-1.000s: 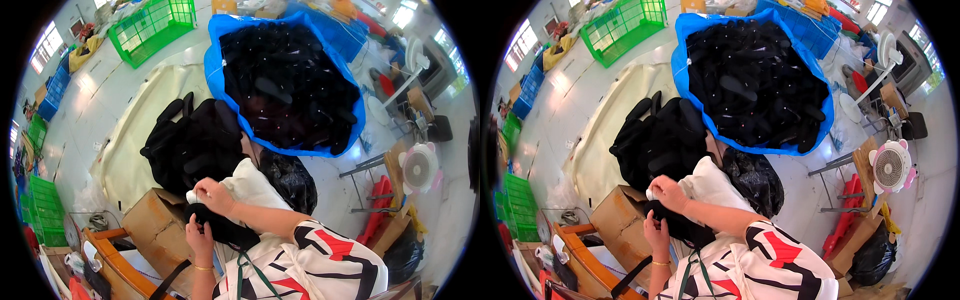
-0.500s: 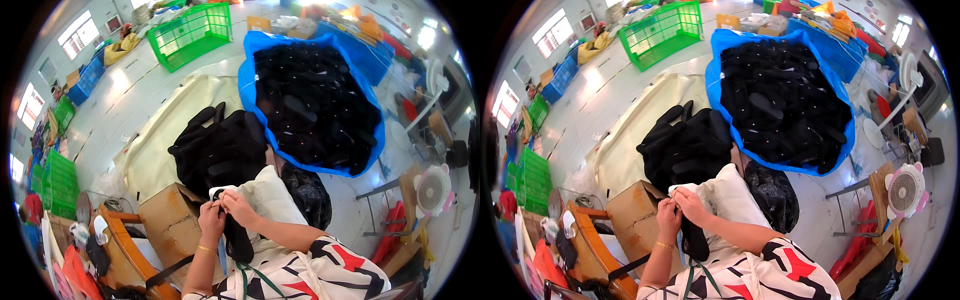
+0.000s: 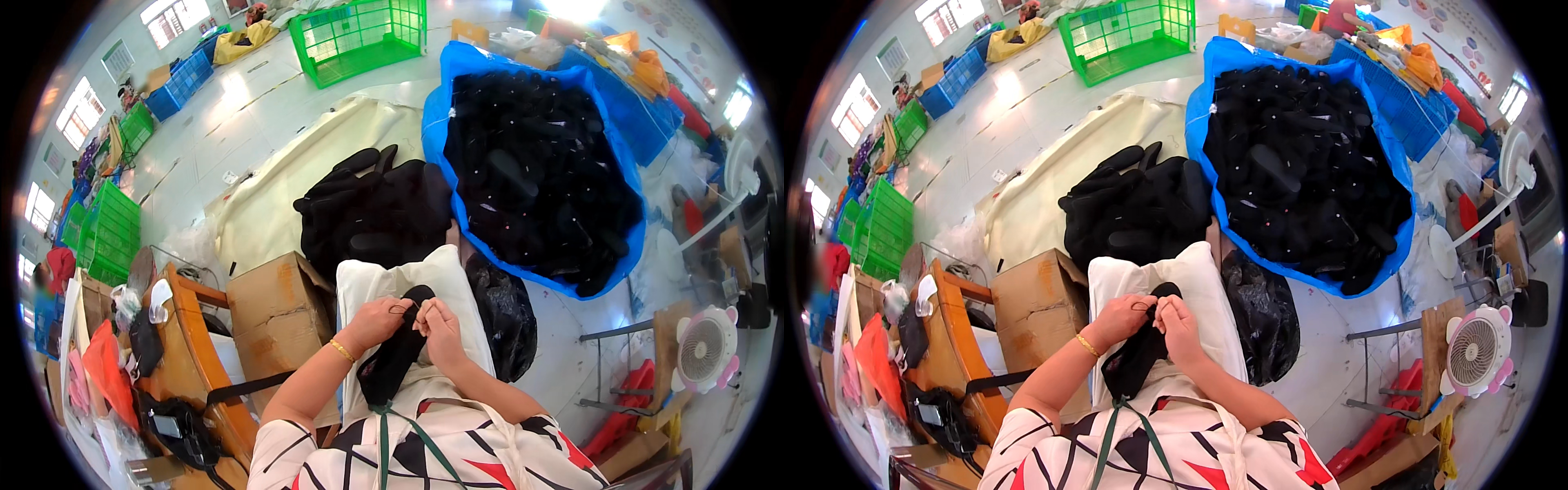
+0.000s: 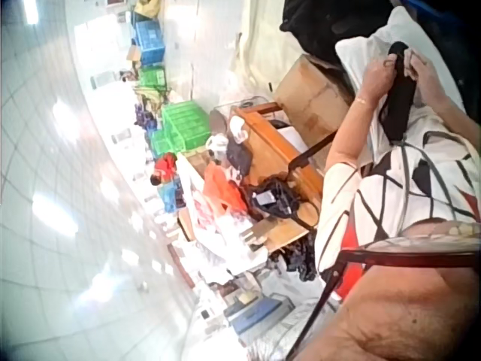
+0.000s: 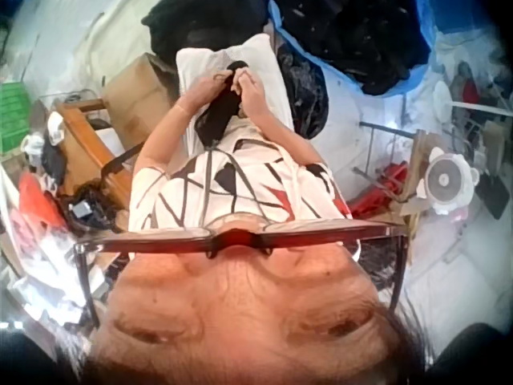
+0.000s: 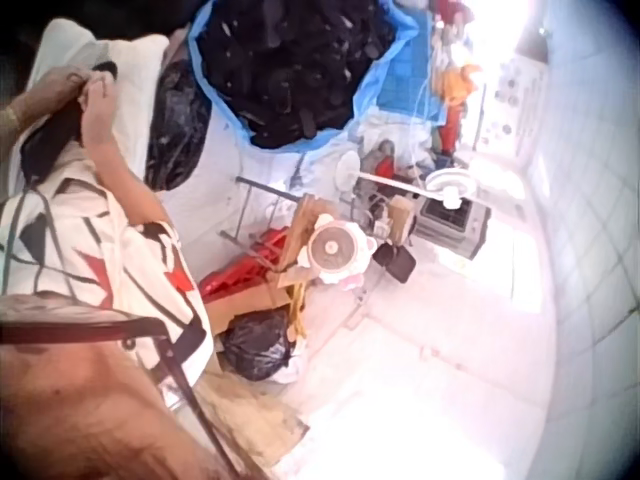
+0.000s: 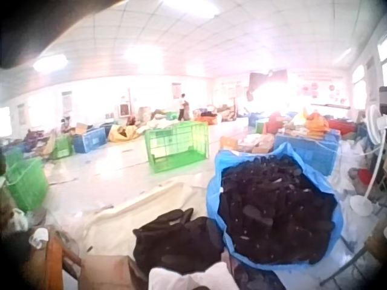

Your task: The person is seated on the floor in a workshop environment, sewing a black slipper using a needle and thread. They repeatedly pull the thread through the slipper sole and upper, then place the finished slipper into a blue bin and pick up another one to continue the process.

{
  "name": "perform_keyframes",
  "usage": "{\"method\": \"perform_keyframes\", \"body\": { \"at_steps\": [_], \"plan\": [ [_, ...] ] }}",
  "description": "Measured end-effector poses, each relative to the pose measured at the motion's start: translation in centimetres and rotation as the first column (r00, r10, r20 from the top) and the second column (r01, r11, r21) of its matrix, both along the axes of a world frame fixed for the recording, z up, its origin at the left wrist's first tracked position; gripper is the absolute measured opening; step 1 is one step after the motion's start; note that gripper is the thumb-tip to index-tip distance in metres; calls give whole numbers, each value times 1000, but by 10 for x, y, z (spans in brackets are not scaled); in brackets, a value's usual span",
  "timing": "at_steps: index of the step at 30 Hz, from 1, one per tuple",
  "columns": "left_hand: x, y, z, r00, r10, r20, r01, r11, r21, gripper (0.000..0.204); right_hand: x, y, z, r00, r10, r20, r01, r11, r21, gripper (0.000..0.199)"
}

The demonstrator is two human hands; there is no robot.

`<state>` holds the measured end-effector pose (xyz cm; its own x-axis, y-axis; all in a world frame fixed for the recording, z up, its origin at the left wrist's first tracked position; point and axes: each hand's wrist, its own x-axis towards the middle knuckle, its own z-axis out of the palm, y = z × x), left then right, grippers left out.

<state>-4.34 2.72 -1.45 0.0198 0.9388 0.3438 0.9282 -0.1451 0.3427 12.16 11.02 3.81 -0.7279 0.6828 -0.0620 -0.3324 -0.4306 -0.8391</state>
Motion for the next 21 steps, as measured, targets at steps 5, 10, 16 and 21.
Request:
{"method": "perform_keyframes", "body": {
  "at_steps": [5,10,16,21],
  "plan": [
    [4,-3,-8,1000,12,2,-12,997,-79,38,8,-12,-5,998,-51,22,50,997,57,24],
    [-6,3,-7,995,-41,89,29,991,129,34,13,-27,13,992,-83,100,46,945,324,25],
    [28,-24,-31,932,82,352,-44,992,-116,40,31,-10,-23,980,-63,189,2,952,305,20],
    [19,-19,5,868,82,490,-10,989,-148,34,36,25,-12,936,-319,150,59,560,827,6]
  ]
}}
